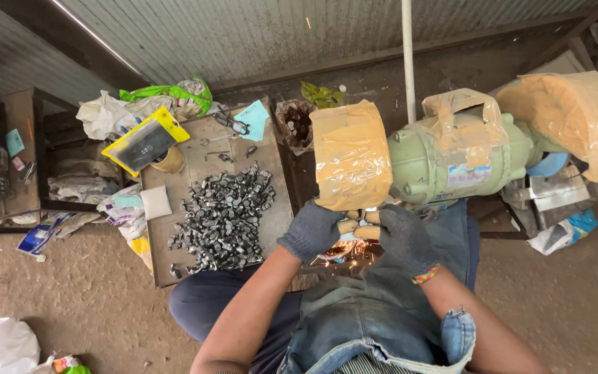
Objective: The person sits on the floor at a bench grinder and sharpens small metal pieces one at a time, holding each piece against the spinning wheel with both gloved hands while sparks fly, then places the ground piece onto a growing pile of finished pieces on the work table.
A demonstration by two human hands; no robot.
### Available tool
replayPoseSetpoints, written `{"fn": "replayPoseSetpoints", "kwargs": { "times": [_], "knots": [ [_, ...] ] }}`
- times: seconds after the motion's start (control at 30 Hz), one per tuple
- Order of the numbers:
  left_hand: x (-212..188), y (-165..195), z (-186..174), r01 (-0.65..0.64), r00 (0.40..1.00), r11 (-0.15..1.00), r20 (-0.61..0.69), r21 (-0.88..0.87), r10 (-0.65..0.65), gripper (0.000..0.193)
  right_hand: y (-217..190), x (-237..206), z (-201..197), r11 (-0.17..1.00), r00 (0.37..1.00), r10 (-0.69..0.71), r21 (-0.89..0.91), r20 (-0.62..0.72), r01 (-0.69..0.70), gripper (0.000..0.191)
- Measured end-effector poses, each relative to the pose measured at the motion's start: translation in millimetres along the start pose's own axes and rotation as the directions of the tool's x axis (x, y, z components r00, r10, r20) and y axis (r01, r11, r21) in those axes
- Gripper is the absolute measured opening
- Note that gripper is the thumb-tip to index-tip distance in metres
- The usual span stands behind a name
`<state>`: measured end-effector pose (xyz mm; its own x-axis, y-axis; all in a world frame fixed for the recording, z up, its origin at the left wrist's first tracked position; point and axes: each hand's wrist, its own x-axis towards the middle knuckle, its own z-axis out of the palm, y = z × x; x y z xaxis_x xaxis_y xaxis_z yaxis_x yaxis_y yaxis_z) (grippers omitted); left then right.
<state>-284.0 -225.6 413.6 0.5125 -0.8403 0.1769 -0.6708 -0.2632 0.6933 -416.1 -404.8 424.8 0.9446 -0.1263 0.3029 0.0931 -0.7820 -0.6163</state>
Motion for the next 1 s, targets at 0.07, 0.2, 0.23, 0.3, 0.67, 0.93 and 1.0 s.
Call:
{"fn": "replayPoseSetpoints", "kwargs": {
  "times": [0.07, 0.2, 0.23, 0.3, 0.67, 0.93, 1.0],
  "knots": [
    [-1.3, -3.4, 1.1, -0.029, 1.0, 0.999, -0.004, -0.015, 0.029, 0.023, 4.5, 3.6, 2.7, 0.99, 0.99, 0.139, 0.028, 0.038, -0.14, 0.031],
    [-7.5, -5.2, 3.7, -0.065, 0.992, 0.997, -0.107, -0.032, 0.061, 0.03, 9.0, 8.7, 10.0, 0.99, 0.989, 0.14, 0.028, 0.044, -0.141, 0.032],
    [-11.3, -3.5, 4.3, -0.059, 0.989, 0.998, -0.135, -0.025, 0.055, 0.031, 8.3, 8.3, 10.3, 0.991, 0.991, 0.13, 0.003, 0.036, -0.13, 0.031],
    [-23.7, 2.1, 5.5, -0.095, 0.985, 0.994, -0.143, 0.047, 0.101, 0.024, 3.8, 3.2, 9.0, 0.992, 0.991, 0.123, -0.029, 0.055, -0.122, 0.029],
    [-77.3, -49.6, 29.1, 0.441, 0.847, 0.856, 0.19, 0.268, -0.496, 0.042, -1.5, -56.1, 42.4, 0.98, 0.951, 0.116, -0.189, 0.288, -0.062, 0.033],
    [-36.4, -108.5, 7.0, 0.739, 0.664, 0.656, -0.325, 0.15, -0.673, 0.047, -9.0, -62.7, 29.2, 0.976, 0.935, 0.217, -0.037, 0.281, -0.215, 0.033],
    [-46.5, -107.7, 17.3, 0.75, 0.636, 0.66, -0.327, 0.047, -0.699, 0.043, -17.7, -61.6, 22.0, 0.967, 0.922, 0.249, -0.02, 0.298, -0.255, 0.033]
  ]
}}
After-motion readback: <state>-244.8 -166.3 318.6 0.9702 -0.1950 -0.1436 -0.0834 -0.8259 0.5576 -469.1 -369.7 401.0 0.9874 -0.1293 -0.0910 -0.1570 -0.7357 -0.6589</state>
